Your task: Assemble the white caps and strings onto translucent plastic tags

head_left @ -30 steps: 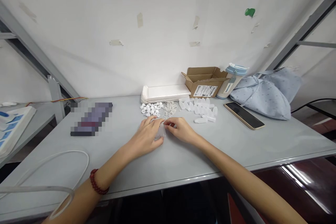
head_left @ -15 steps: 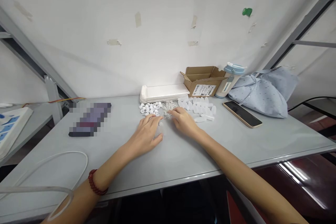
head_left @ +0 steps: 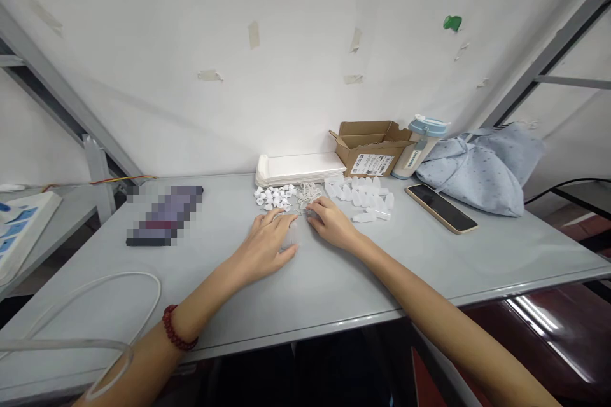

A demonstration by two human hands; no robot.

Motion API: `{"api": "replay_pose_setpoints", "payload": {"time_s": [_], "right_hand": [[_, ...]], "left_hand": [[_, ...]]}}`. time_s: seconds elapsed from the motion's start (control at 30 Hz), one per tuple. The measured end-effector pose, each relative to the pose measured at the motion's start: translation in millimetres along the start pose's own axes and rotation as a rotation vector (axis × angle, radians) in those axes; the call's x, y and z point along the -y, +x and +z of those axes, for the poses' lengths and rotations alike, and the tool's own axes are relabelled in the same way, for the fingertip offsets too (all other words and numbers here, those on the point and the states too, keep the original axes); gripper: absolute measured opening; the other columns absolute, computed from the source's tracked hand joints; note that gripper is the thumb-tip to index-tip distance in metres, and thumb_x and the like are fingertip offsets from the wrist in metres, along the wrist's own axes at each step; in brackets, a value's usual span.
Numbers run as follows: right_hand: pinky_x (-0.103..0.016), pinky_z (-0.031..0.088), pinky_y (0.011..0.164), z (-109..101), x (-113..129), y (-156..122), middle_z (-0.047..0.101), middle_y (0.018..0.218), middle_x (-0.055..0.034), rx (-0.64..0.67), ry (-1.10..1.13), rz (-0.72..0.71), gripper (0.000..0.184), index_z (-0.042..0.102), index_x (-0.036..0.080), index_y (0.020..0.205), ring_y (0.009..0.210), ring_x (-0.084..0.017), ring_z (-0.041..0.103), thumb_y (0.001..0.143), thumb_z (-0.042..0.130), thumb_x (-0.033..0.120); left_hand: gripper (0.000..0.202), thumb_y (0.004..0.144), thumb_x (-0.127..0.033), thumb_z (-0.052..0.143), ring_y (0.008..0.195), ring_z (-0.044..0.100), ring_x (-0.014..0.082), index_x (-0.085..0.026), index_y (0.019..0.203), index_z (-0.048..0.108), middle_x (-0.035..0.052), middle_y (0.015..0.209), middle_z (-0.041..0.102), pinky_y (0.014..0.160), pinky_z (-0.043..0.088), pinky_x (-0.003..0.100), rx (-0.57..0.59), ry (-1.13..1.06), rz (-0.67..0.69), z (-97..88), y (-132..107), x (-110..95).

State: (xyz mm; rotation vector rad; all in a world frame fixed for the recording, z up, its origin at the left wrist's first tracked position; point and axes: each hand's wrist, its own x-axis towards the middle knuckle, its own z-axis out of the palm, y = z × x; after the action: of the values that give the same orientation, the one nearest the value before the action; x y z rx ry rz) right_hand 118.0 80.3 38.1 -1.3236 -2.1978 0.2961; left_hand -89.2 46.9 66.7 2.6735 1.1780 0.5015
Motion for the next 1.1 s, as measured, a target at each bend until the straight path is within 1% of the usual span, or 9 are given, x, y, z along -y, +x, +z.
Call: {"api": "replay_pose_setpoints", "payload": {"time_s": [0.23, 0.4, 0.53, 0.67, 0.8, 0.9, 0.97, 1.03, 1.1], "right_hand": [[-0.037, 0.046, 0.085, -6.5, 2.0, 1.8, 0.059, 0.1, -0.0116, -0.061, 0.096, 0.032, 0.023, 0.063, 0.013, 0.103, 0.091, -0.021, 0.057, 0.083, 0.053, 0.015], [-0.033, 0.047, 0.073, -18.7, 6.0, 2.0, 0.061, 0.095, -0.0082, -0.254, 0.171, 0.068, 0.019, 0.063, 0.017, 0.097, 0.082, -0.018, 0.057, 0.082, 0.052, 0.019], [-0.03, 0.046, 0.065, -24.3, 7.3, 2.9, 0.062, 0.096, -0.0083, -0.399, 0.209, 0.133, 0.019, 0.062, 0.017, 0.096, 0.082, -0.018, 0.057, 0.082, 0.051, 0.023], [-0.03, 0.046, 0.065, -27.7, 5.6, 4.2, 0.063, 0.098, -0.008, -0.485, 0.285, 0.224, 0.019, 0.062, 0.017, 0.093, 0.083, -0.018, 0.057, 0.08, 0.051, 0.025], [-0.031, 0.046, 0.069, -31.7, 5.7, 4.0, 0.061, 0.102, -0.0089, -0.561, 0.341, 0.258, 0.022, 0.061, 0.017, 0.096, 0.086, -0.019, 0.057, 0.079, 0.05, 0.024], [-0.032, 0.046, 0.071, -33.5, 6.6, 3.5, 0.06, 0.104, -0.0095, -0.558, 0.369, 0.253, 0.023, 0.061, 0.018, 0.097, 0.088, -0.019, 0.056, 0.078, 0.051, 0.025], [-0.031, 0.046, 0.072, -33.7, 7.3, 3.4, 0.061, 0.103, -0.0086, -0.506, 0.434, 0.246, 0.022, 0.062, 0.018, 0.095, 0.088, -0.019, 0.056, 0.077, 0.052, 0.027], [-0.03, 0.046, 0.072, -34.1, 8.9, 3.4, 0.064, 0.096, -0.0068, -0.408, 0.551, 0.257, 0.019, 0.063, 0.018, 0.089, 0.084, -0.017, 0.057, 0.076, 0.055, 0.029], [-0.029, 0.045, 0.07, -35.7, 12.3, 2.8, 0.064, 0.086, -0.0045, -0.267, 0.689, 0.271, 0.016, 0.063, 0.017, 0.083, 0.078, -0.016, 0.057, 0.074, 0.059, 0.03]], "left_hand": [[0.047, 0.083, -0.029, 0.05, 0.129, 0.032, 0.0312, -0.017, 0.127, 0.042, 0.0128, 0.126, 0.052, 0.1, 0.032, 0.049, 0.035, -0.007, -0.025, -4.4, 0.3, -3.9], [0.056, 0.083, -0.036, 0.052, 0.13, 0.03, 0.0327, -0.015, 0.132, 0.036, 0.0157, 0.132, 0.047, 0.101, 0.032, 0.05, 0.048, -0.011, -0.035, -5.0, -0.7, -5.3], [0.057, 0.084, -0.04, 0.053, 0.129, 0.032, 0.0326, -0.018, 0.134, 0.035, 0.0143, 0.131, 0.048, 0.1, 0.032, 0.05, 0.016, -0.015, -0.022, -4.8, -1.3, -6.3], [0.056, 0.084, -0.041, 0.052, 0.128, 0.032, 0.0323, -0.018, 0.133, 0.037, 0.014, 0.13, 0.049, 0.099, 0.033, 0.049, -0.003, -0.01, -0.024, -5.0, -1.4, -6.2], [0.055, 0.085, -0.039, 0.051, 0.127, 0.034, 0.0323, -0.019, 0.133, 0.036, 0.0139, 0.129, 0.05, 0.099, 0.033, 0.05, -0.022, -0.015, -0.012, -5.3, -1.5, -5.7], [0.054, 0.086, -0.038, 0.051, 0.127, 0.034, 0.0324, -0.018, 0.133, 0.036, 0.0143, 0.13, 0.049, 0.099, 0.033, 0.051, -0.029, -0.012, -0.011, -4.9, -1.3, -5.7], [0.052, 0.086, -0.037, 0.05, 0.126, 0.034, 0.032, -0.018, 0.132, 0.037, 0.0145, 0.13, 0.049, 0.099, 0.033, 0.051, -0.047, -0.013, -0.022, -4.4, -0.6, -5.9], [0.05, 0.086, -0.035, 0.049, 0.125, 0.036, 0.0314, -0.017, 0.132, 0.038, 0.0144, 0.128, 0.049, 0.099, 0.034, 0.05, -0.081, -0.021, -0.038, -4.2, 0.3, -5.9], [0.049, 0.087, -0.034, 0.049, 0.123, 0.037, 0.0305, -0.016, 0.131, 0.038, 0.0145, 0.127, 0.049, 0.099, 0.035, 0.049, -0.116, -0.033, -0.061, -4.6, 1.4, -5.9]]}}
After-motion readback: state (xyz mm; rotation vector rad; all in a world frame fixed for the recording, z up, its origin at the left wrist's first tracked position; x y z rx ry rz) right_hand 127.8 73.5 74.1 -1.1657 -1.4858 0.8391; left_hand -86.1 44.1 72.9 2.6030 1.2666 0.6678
